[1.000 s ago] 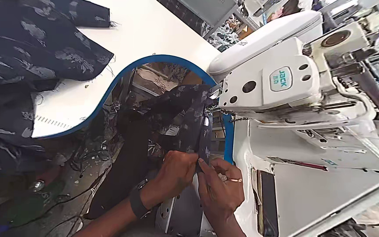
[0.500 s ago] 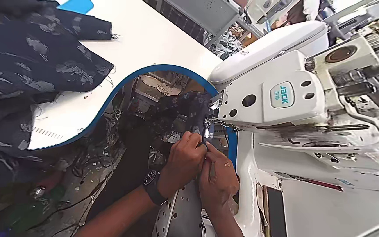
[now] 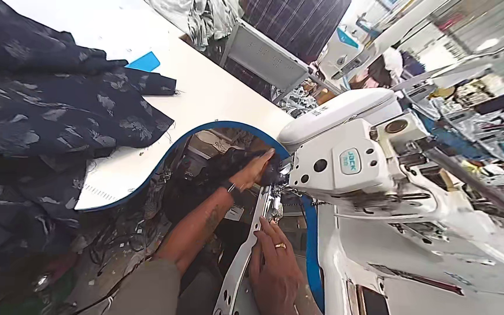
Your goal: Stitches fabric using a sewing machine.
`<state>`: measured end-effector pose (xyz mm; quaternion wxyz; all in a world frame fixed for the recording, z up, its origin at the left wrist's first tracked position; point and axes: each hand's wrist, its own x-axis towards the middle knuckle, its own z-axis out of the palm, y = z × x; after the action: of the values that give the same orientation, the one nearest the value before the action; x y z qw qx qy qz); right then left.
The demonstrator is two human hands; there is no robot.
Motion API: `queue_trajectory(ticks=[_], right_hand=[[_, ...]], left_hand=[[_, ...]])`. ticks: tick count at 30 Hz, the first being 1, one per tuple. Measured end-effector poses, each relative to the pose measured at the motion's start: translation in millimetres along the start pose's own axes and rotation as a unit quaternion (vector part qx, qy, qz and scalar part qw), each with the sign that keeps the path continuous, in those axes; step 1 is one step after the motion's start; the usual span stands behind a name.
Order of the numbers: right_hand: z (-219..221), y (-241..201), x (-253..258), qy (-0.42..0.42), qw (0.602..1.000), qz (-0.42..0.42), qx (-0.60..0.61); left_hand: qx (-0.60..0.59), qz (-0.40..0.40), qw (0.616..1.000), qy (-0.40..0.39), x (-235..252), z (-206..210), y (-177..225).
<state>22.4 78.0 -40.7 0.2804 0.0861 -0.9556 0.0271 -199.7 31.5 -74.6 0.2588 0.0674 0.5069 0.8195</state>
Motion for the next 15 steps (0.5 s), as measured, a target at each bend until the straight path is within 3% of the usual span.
queue_trajectory(ticks=[3, 7, 9, 10, 12, 13, 14, 15], right_hand=[[-1.5, 0.9, -6.2, -0.004, 1.000, 0.006, -0.004], [3.3, -1.7, 0.8, 0.016, 1.000, -0.011, -0.014], [-7.6, 1.3, -3.0, 0.004, 0.997, 0.032, 0.073], [-26.5, 4.4, -10.3, -0.018, 0.978, 0.100, 0.181], [-56.9, 6.4, -2.5, 0.008, 0.892, 0.228, 0.391], [-63.3, 5.3, 7.8, 0.014, 0.860, 0.238, 0.452], [-67.9, -0.7, 10.8, -0.011, 0.830, 0.237, 0.506], [-76.1, -5.3, 14.8, -0.049, 0.802, 0.228, 0.550]], left_hand=[[0.086, 0.040, 0.995, 0.037, 44.4, 10.5, 1.8], [0.076, -0.034, 0.988, 0.131, 33.5, 12.4, -38.7], [0.044, -0.020, 0.974, 0.221, 14.7, 3.8, -51.3], [0.003, 0.023, 0.969, 0.247, -6.1, -3.6, -45.4], [-0.032, 0.165, 0.967, 0.191, -74.9, -10.7, 25.3], [0.025, 0.217, 0.966, 0.136, -125.2, 8.8, 56.4], [0.126, 0.209, 0.968, 0.061, -187.5, 41.6, 74.2], [0.235, 0.141, 0.959, -0.074, -248.0, 80.8, 89.7]])
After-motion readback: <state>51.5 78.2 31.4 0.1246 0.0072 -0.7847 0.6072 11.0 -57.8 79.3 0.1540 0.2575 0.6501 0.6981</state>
